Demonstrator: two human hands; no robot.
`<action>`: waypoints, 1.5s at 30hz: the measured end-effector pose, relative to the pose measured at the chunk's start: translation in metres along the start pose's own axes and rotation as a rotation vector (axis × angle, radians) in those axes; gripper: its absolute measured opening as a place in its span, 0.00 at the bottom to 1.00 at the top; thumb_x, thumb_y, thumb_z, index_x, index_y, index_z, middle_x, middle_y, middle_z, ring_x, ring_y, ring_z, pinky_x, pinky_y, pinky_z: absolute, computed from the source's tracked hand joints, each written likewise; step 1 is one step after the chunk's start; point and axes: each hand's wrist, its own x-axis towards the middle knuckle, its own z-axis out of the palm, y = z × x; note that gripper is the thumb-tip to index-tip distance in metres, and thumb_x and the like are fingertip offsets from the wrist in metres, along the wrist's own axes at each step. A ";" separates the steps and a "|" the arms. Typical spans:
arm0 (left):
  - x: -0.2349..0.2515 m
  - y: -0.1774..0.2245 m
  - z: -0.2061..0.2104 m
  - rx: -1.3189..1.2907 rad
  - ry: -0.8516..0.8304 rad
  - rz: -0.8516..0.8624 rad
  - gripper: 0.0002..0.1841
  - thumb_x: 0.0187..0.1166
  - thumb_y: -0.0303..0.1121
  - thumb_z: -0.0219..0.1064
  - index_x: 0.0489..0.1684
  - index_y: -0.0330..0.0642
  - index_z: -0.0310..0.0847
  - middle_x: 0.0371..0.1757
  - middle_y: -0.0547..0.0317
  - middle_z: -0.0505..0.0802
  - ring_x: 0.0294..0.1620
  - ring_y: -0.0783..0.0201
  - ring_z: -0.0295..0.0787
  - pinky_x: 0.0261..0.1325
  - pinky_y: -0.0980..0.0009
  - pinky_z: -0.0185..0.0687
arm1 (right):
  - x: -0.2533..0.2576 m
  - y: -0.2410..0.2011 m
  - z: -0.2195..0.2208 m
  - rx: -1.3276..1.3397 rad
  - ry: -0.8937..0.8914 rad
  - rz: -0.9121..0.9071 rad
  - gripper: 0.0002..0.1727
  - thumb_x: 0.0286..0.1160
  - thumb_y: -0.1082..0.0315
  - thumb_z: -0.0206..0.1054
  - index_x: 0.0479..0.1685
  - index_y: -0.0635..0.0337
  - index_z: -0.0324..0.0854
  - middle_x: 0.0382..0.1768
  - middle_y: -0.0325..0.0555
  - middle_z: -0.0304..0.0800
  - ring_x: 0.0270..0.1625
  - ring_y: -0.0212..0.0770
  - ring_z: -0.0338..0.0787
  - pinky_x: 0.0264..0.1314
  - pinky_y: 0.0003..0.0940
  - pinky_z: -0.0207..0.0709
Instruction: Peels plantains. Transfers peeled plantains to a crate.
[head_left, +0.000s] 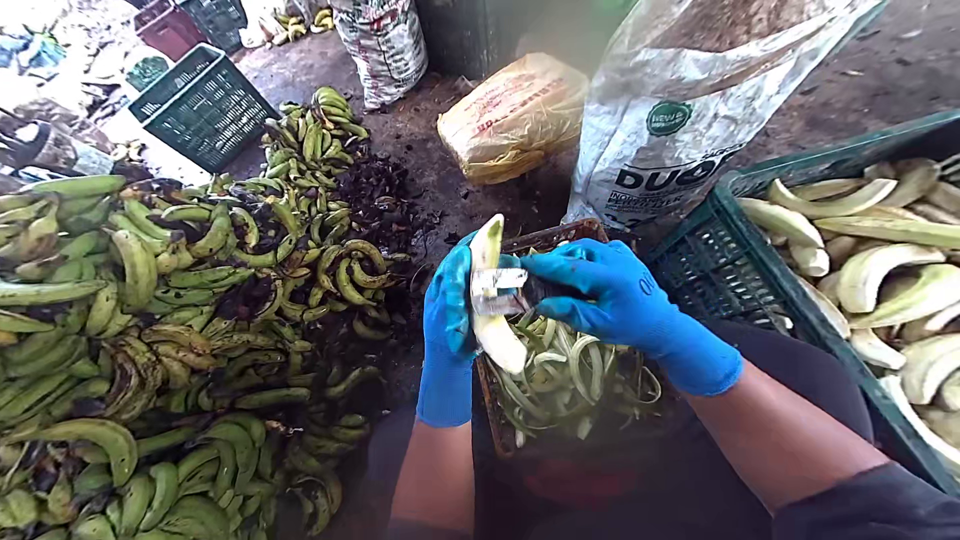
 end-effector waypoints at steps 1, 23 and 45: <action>-0.003 -0.001 0.007 0.069 0.032 0.004 0.23 0.90 0.42 0.45 0.76 0.43 0.76 0.50 0.50 0.93 0.39 0.63 0.92 0.41 0.67 0.91 | 0.003 0.005 0.001 -0.063 0.072 0.047 0.29 0.79 0.39 0.61 0.71 0.44 0.87 0.58 0.49 0.93 0.56 0.48 0.91 0.52 0.57 0.79; 0.005 -0.057 0.022 -0.150 -0.088 -0.045 0.21 0.92 0.46 0.44 0.68 0.41 0.73 0.51 0.54 0.91 0.51 0.60 0.91 0.53 0.60 0.91 | -0.063 -0.049 -0.003 0.961 -0.046 0.625 0.21 0.84 0.66 0.60 0.73 0.64 0.78 0.73 0.53 0.78 0.46 0.31 0.87 0.45 0.28 0.85; 0.023 -0.019 -0.016 -0.054 0.021 -0.245 0.31 0.92 0.51 0.31 0.72 0.50 0.78 0.64 0.59 0.91 0.65 0.59 0.89 0.65 0.57 0.87 | -0.266 0.157 -0.170 0.633 0.546 1.352 0.17 0.87 0.57 0.61 0.68 0.52 0.79 0.44 0.38 0.90 0.33 0.28 0.85 0.33 0.25 0.81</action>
